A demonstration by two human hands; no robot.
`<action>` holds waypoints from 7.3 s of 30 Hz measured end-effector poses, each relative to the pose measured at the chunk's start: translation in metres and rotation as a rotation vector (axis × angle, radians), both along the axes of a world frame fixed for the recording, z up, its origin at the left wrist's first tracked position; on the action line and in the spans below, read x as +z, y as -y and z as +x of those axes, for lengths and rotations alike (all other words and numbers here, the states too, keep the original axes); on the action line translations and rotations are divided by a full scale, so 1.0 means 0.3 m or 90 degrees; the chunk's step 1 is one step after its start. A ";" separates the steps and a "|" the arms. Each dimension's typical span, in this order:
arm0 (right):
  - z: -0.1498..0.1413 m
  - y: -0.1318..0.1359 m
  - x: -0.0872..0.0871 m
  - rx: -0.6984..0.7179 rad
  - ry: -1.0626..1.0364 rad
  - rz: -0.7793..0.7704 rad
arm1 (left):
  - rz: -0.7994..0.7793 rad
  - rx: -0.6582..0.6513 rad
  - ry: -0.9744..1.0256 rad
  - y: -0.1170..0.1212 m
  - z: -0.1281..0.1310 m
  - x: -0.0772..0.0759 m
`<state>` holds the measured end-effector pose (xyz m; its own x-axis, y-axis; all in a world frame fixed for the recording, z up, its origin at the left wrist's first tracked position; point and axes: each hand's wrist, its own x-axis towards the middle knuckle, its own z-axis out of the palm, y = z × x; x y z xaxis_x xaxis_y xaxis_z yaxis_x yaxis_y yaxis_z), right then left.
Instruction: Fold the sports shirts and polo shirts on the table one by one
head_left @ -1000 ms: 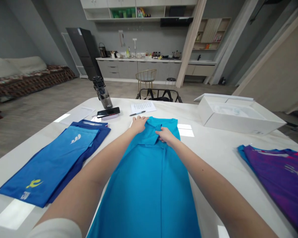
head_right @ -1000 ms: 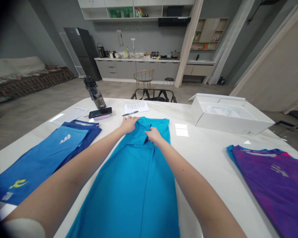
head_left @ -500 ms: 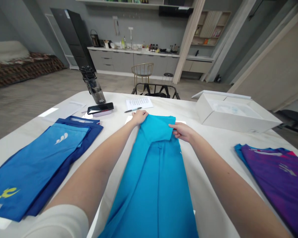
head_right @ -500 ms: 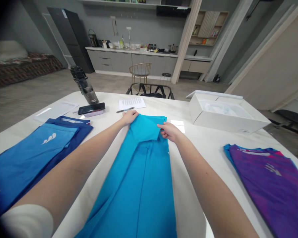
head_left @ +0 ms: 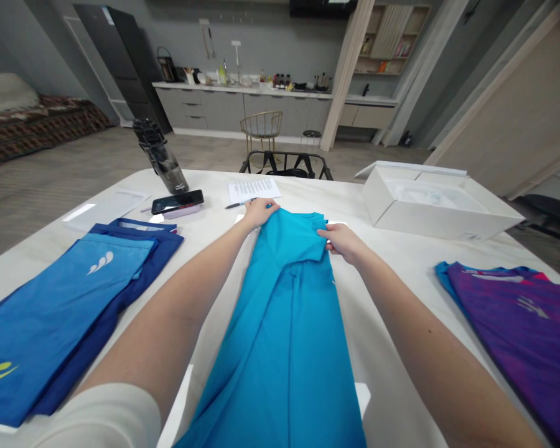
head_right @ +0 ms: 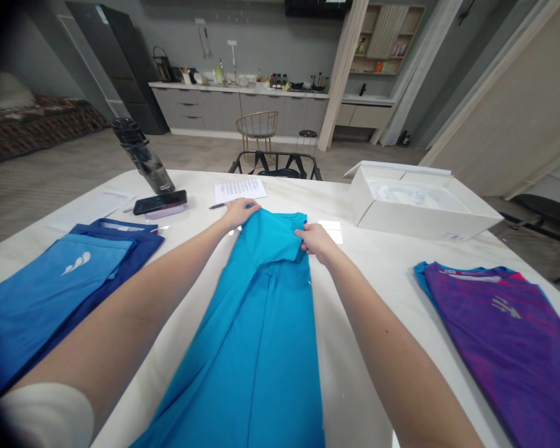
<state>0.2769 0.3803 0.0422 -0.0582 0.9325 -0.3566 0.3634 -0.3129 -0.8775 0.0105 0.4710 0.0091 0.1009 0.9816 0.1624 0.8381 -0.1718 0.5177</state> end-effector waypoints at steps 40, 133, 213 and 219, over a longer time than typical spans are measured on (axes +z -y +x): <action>-0.273 0.874 -0.095 0.412 0.412 0.473 | -0.037 0.002 -0.277 1.372 -0.003 0.039; 0.207 0.996 0.049 0.366 -0.073 0.092 | -0.378 -0.240 0.563 1.307 -0.085 0.109; -0.132 -0.067 -0.211 0.119 0.622 0.316 | 0.084 -0.056 -0.089 0.265 0.172 -0.100; -0.218 0.104 -0.208 0.192 0.601 0.361 | 0.031 -0.027 -0.114 0.423 0.253 -0.111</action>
